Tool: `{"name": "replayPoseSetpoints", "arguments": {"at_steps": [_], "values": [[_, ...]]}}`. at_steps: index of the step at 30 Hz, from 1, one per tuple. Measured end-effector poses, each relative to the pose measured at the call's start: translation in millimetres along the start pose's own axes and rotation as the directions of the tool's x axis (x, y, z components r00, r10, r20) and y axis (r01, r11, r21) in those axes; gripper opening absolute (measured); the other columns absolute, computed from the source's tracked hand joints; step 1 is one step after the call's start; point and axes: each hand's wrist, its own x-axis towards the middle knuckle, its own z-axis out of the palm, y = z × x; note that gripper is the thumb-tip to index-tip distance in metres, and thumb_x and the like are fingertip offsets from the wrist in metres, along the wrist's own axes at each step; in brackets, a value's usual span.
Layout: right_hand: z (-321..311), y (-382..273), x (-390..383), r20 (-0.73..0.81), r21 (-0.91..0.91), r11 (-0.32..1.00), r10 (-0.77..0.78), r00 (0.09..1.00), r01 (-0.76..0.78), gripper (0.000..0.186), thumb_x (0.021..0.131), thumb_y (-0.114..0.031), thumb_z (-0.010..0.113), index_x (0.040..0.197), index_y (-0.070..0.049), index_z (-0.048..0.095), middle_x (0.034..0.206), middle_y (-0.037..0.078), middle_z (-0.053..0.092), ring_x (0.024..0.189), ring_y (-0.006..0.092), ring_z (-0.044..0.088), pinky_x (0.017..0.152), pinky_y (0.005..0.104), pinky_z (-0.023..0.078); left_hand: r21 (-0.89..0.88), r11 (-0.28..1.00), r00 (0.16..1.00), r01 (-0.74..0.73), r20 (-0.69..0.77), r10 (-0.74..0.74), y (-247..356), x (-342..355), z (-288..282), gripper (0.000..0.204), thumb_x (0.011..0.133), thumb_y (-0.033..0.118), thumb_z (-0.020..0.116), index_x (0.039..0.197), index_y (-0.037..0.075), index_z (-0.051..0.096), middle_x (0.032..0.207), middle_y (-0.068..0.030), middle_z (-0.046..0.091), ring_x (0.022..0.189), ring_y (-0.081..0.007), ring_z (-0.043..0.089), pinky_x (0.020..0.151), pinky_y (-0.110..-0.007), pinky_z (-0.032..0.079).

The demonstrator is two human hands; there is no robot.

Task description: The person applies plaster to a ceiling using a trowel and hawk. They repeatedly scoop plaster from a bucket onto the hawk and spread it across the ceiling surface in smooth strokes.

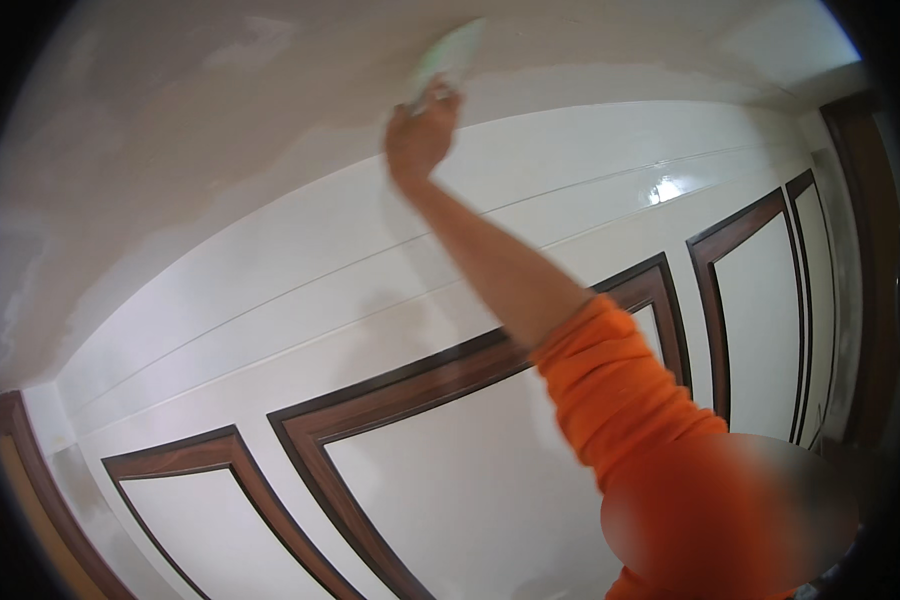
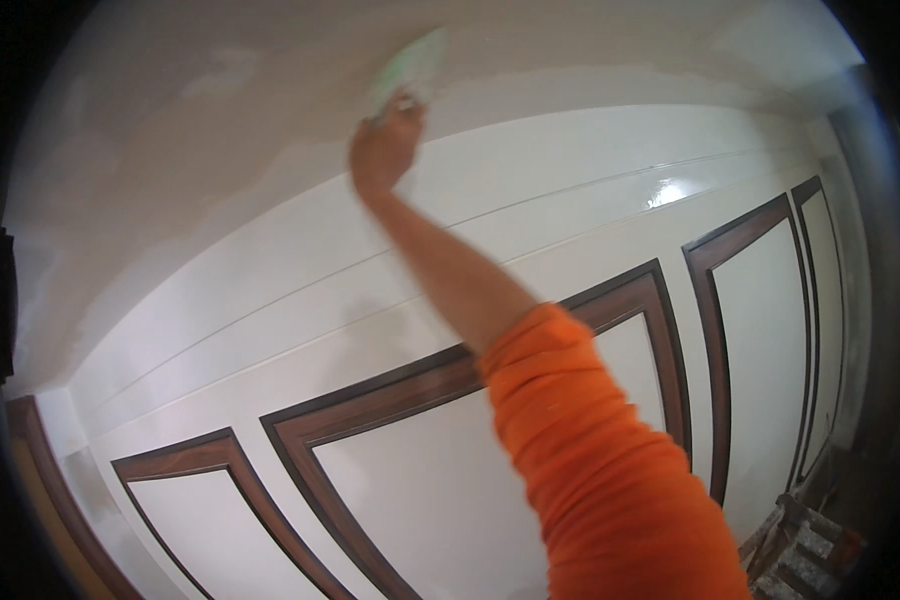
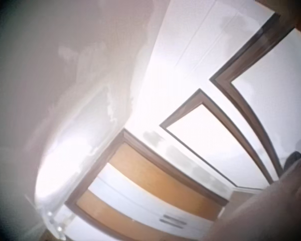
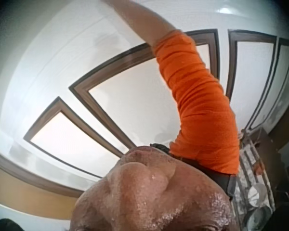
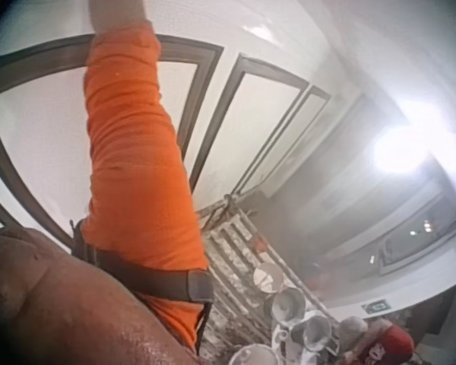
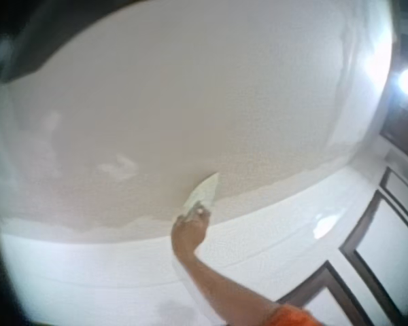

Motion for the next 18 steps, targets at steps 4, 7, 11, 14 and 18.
{"name": "replayPoseSetpoints", "arguments": {"at_steps": [4, 7, 11, 14, 18], "values": [[-22, -34, -42, 0.172, 0.236, 0.959, 0.118, 0.978, -0.157, 0.062, 0.086, -0.003, 0.063, 0.143, 0.006, 0.038, 0.142, 0.026, 0.042, 0.132, 0.0417, 0.042, 0.107, 0.0448, 0.042, -0.005, 1.000, 1.000, 0.019, -0.022, -0.019, 2, -9, -1, 0.020, 0.093, 0.013, 0.057, 0.104, 0.003, 0.071, 0.084, -0.0169, 0.070, 0.073, -0.0307, 0.063, 0.067, -0.040, 0.051], [-26, 22, 7, -0.168, 0.035, 0.997, 0.066, 0.983, -0.061, 0.060, 0.087, -0.001, 0.060, 0.142, 0.009, 0.036, 0.139, 0.027, 0.043, 0.129, 0.0425, 0.044, 0.107, 0.0449, 0.041, 0.003, 1.000, 1.000, -0.005, -0.015, 0.005, 0, -1, -6, 0.021, 0.093, 0.013, 0.057, 0.104, 0.003, 0.071, 0.084, -0.0170, 0.070, 0.073, -0.0309, 0.064, 0.067, -0.040, 0.051], [-6, -10, 46, -0.096, -0.036, 0.994, 0.099, 0.990, -0.103, 0.064, 0.087, -0.008, 0.065, 0.141, 0.010, 0.036, 0.141, 0.032, 0.039, 0.132, 0.0439, 0.041, 0.112, 0.0435, 0.035, 0.001, 1.000, 1.000, -0.009, -0.006, 0.009, 0, 8, -3, 0.021, 0.093, 0.014, 0.057, 0.104, 0.003, 0.071, 0.085, -0.0171, 0.070, 0.074, -0.0311, 0.064, 0.067, -0.040, 0.051], [7, -62, -42, 0.160, 0.136, 0.990, 0.017, 0.987, -0.039, 0.069, 0.081, 0.000, 0.068, 0.143, 0.007, 0.038, 0.142, 0.030, 0.039, 0.134, 0.0429, 0.038, 0.109, 0.0444, 0.040, 0.002, 1.000, 0.999, 0.025, -0.023, -0.025, 2, -7, -5, 0.021, 0.093, 0.014, 0.057, 0.105, 0.003, 0.071, 0.085, -0.0172, 0.070, 0.074, -0.0312, 0.064, 0.068, -0.040, 0.051], [-16, -3, -72, 0.193, 0.297, 0.953, -0.125, 0.973, 0.063, 0.053, 0.087, 0.001, 0.057, 0.138, 0.008, 0.044, 0.134, 0.030, 0.049, 0.130, 0.0428, 0.045, 0.108, 0.0448, 0.041, 0.006, 1.000, 0.999, 0.012, -0.031, -0.012, 6, -4, -9, 0.021, 0.093, 0.014, 0.057, 0.105, 0.004, 0.071, 0.085, -0.0173, 0.070, 0.075, -0.0314, 0.064, 0.068, -0.040, 0.051]]}}
